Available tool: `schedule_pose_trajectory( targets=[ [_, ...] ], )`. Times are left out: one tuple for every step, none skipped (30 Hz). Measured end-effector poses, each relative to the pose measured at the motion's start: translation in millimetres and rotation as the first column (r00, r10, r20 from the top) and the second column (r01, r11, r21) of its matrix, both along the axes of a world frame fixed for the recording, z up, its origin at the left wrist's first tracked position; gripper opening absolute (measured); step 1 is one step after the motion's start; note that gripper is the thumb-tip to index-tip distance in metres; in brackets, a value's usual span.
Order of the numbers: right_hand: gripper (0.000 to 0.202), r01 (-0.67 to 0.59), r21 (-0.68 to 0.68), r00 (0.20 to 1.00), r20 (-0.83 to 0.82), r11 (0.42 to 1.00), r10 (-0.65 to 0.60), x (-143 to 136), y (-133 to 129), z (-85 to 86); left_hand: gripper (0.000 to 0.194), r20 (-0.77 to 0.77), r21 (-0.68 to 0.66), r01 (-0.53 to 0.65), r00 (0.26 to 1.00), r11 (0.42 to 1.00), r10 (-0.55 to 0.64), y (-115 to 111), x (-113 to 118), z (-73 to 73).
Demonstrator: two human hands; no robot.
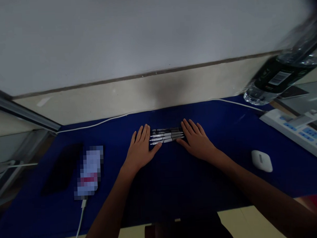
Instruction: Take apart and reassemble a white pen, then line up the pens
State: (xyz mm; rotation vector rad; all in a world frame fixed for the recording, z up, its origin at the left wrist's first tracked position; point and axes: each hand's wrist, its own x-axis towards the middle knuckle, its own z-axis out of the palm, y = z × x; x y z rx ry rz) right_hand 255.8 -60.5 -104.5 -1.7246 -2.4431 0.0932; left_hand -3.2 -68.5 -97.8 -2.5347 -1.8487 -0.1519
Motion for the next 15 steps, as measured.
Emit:
schedule_pose_trajectory(
  targets=[
    [0.084, 0.0, 0.003, 1.0, -0.001, 1.0, 0.0, -0.2, -0.1, -0.4, 0.087, 0.011, 0.003, 0.005, 1.0, 1.0, -0.005, -0.5, 0.7, -0.6],
    [0.084, 0.002, 0.007, 1.0, -0.003, 1.0, -0.002, -0.4, -0.2, -1.0, 0.086, 0.023, 0.007, 0.007, 1.0, 1.0, -0.008, -0.9, 1.2, -1.3],
    [0.083, 0.004, 0.012, 1.0, -0.005, 1.0, -0.004, -0.6, -0.3, -1.5, 0.086, 0.035, 0.009, 0.006, 0.999, 1.0, -0.007, -1.2, 1.5, -2.2],
    [0.083, 0.007, 0.016, 1.0, -0.007, 1.0, -0.007, -0.8, -0.4, -2.1, 0.087, 0.045, 0.007, 0.003, 0.999, 1.0, -0.003, -1.5, 1.7, -3.0],
    [0.082, 0.011, 0.021, 1.0, -0.011, 1.0, -0.011, -0.9, -0.5, -2.7, 0.087, 0.053, 0.002, -0.001, 0.999, 1.0, 0.001, -1.6, 1.8, -3.7],
    [0.081, 0.013, 0.025, 1.0, -0.015, 1.0, -0.013, -1.0, -0.5, -3.2, 0.087, 0.058, -0.004, -0.007, 0.998, 1.0, 0.007, -1.6, 1.9, -4.4],
    [0.081, 0.014, 0.028, 1.0, -0.02, 1.0, -0.013, -1.0, -0.4, -3.5, 0.087, 0.061, -0.011, -0.011, 0.998, 1.0, 0.012, -1.6, 1.9, -4.8],
    [0.081, 0.012, 0.028, 1.0, -0.023, 1.0, -0.011, -1.0, -0.3, -3.7, 0.087, 0.064, -0.017, -0.014, 0.998, 1.0, 0.015, -1.4, 1.8, -5.1],
    [0.081, 0.009, 0.025, 1.0, -0.025, 1.0, -0.009, -0.9, -0.2, -3.7, 0.086, 0.067, -0.019, -0.015, 0.998, 1.0, 0.016, -1.1, 1.8, -5.3],
    [0.081, 0.009, 0.02, 1.0, -0.025, 1.0, -0.008, -0.8, -0.1, -3.5, 0.086, 0.07, -0.02, -0.014, 0.997, 1.0, 0.015, -0.8, 1.6, -5.3],
    [0.082, 0.009, 0.013, 1.0, -0.024, 1.0, -0.009, -0.8, -0.1, -3.1, 0.085, 0.072, -0.02, -0.012, 0.997, 1.0, 0.013, -0.5, 1.5, -5.3],
    [0.083, 0.011, 0.007, 1.0, -0.021, 1.0, -0.011, -0.8, -0.1, -2.7, 0.085, 0.075, -0.019, -0.01, 0.997, 1.0, 0.011, -0.2, 1.5, -5.0],
    [0.083, 0.012, 0.002, 1.0, -0.019, 1.0, -0.012, -0.7, -0.1, -2.2, 0.085, 0.076, -0.017, -0.01, 0.997, 1.0, 0.011, 0.0, 1.4, -4.6],
    [0.083, 0.012, -0.001, 1.0, -0.017, 1.0, -0.012, -0.7, -0.2, -1.8, 0.085, 0.077, -0.018, -0.01, 0.997, 1.0, 0.011, 0.1, 1.5, -4.0],
    [0.083, 0.011, -0.003, 1.0, -0.017, 1.0, -0.011, -0.7, -0.4, -1.4, 0.085, 0.078, -0.021, -0.01, 0.997, 1.0, 0.012, 0.1, 1.6, -3.3]
  ],
)
